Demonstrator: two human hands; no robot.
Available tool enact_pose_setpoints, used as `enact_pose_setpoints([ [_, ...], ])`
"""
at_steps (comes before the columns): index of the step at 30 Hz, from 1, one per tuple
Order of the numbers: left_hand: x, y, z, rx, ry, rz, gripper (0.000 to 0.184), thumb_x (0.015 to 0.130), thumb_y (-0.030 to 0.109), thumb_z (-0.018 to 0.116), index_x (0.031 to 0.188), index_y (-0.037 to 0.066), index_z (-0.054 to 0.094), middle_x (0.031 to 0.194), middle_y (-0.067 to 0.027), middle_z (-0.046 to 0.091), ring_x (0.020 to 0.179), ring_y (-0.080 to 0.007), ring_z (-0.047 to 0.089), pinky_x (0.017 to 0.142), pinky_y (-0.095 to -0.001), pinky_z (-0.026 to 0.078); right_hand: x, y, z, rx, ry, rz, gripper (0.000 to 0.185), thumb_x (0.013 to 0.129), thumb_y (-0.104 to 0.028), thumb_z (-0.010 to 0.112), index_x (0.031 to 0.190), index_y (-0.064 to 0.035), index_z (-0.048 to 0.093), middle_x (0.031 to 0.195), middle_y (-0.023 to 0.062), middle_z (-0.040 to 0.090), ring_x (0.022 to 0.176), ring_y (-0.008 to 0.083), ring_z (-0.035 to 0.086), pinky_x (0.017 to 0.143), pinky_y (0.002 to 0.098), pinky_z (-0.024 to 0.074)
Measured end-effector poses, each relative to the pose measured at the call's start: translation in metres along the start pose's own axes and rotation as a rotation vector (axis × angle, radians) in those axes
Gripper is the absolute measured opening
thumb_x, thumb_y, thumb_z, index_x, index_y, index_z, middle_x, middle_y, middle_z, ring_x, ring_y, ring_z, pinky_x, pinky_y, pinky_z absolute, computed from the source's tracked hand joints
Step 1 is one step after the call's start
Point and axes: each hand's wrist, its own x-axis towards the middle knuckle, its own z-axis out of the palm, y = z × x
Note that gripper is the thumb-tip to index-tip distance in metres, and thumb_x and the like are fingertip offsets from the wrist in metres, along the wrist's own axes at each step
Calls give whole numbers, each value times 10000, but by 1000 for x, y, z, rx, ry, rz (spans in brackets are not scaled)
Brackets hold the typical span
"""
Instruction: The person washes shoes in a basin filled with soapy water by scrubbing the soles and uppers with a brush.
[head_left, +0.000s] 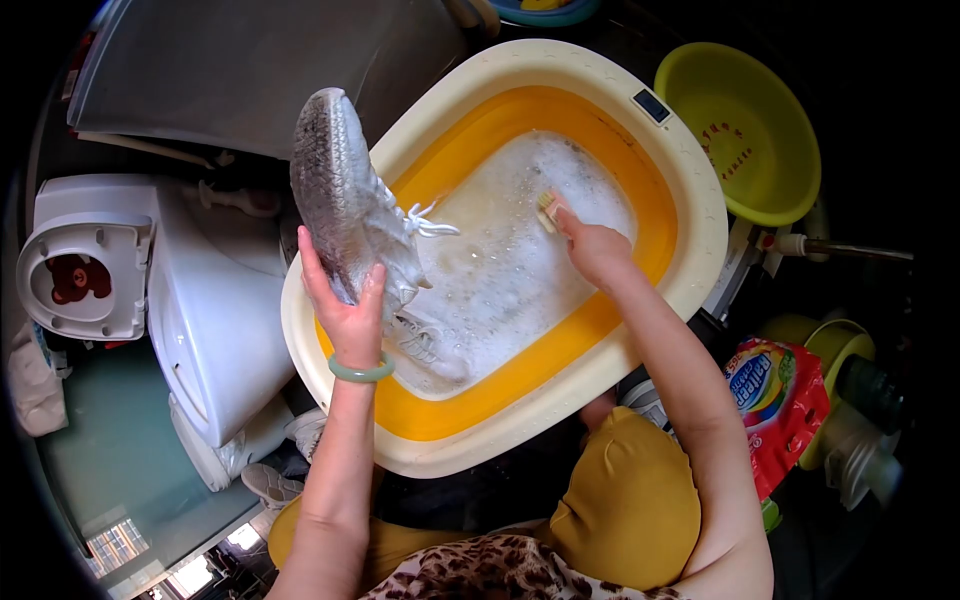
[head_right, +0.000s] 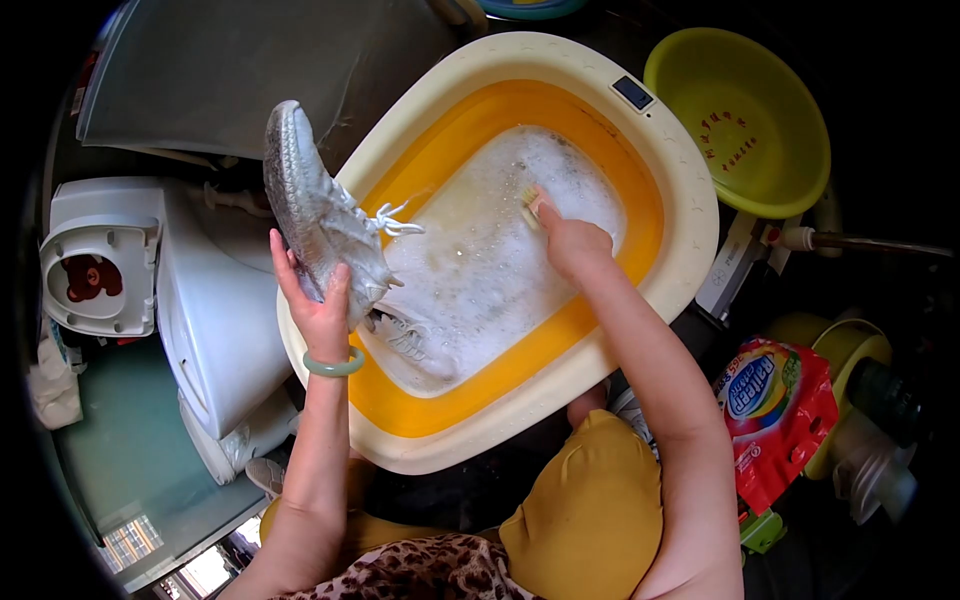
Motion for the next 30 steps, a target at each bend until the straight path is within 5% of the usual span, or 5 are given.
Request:
enact_pose_setpoints([
  [4, -6, 0, 6, -225, -26, -145, 801, 763, 108, 657, 1409, 45, 188, 1410, -136, 261, 1275, -253, 295, 1059, -349, 208, -10, -4, -15, -249, 16, 22, 414, 855, -274, 491, 1256, -180, 452, 1074, 157, 582, 969, 328, 563, 764, 421, 466],
  [12, -14, 35, 37, -412, 48, -207, 766, 786, 103, 621, 1406, 28, 178, 1414, -143, 257, 1284, -246, 282, 1063, -339, 192, -41, -104, -39, 1102, 76, -707, 634, 907, -402, 463, 1379, -27, 266, 1336, 194, 400, 1248, 277, 381, 1012, 333, 310],
  [18, -16, 46, 62, -624, 61, -295, 717, 824, 108, 589, 1403, 20, 175, 1409, -143, 260, 1284, -251, 284, 1057, -346, 223, -47, -139, -15, 1696, -302, -421, 545, 937, -404, 404, 1313, -9, 381, 1247, 119, 481, 1161, 165, 434, 982, 279, 328],
  [21, -22, 37, 73, -355, 30, -204, 740, 837, 177, 593, 1408, 14, 152, 1364, -185, 290, 1252, -287, 314, 1047, -367, 238, -37, -135, 23, 1419, 220, -406, 427, 965, -323, 348, 1222, -7, 477, 1200, 102, 511, 1081, 177, 475, 953, 283, 346],
  [30, -30, 47, 103, -125, 0, -247, 792, 775, 171, 636, 1411, 60, 178, 1229, -211, 377, 1131, -348, 399, 985, -406, 316, -16, -92, 31, 1526, 160, -425, 378, 976, -254, 308, 1193, 2, 482, 1151, 121, 530, 1019, 184, 517, 894, 296, 404],
])
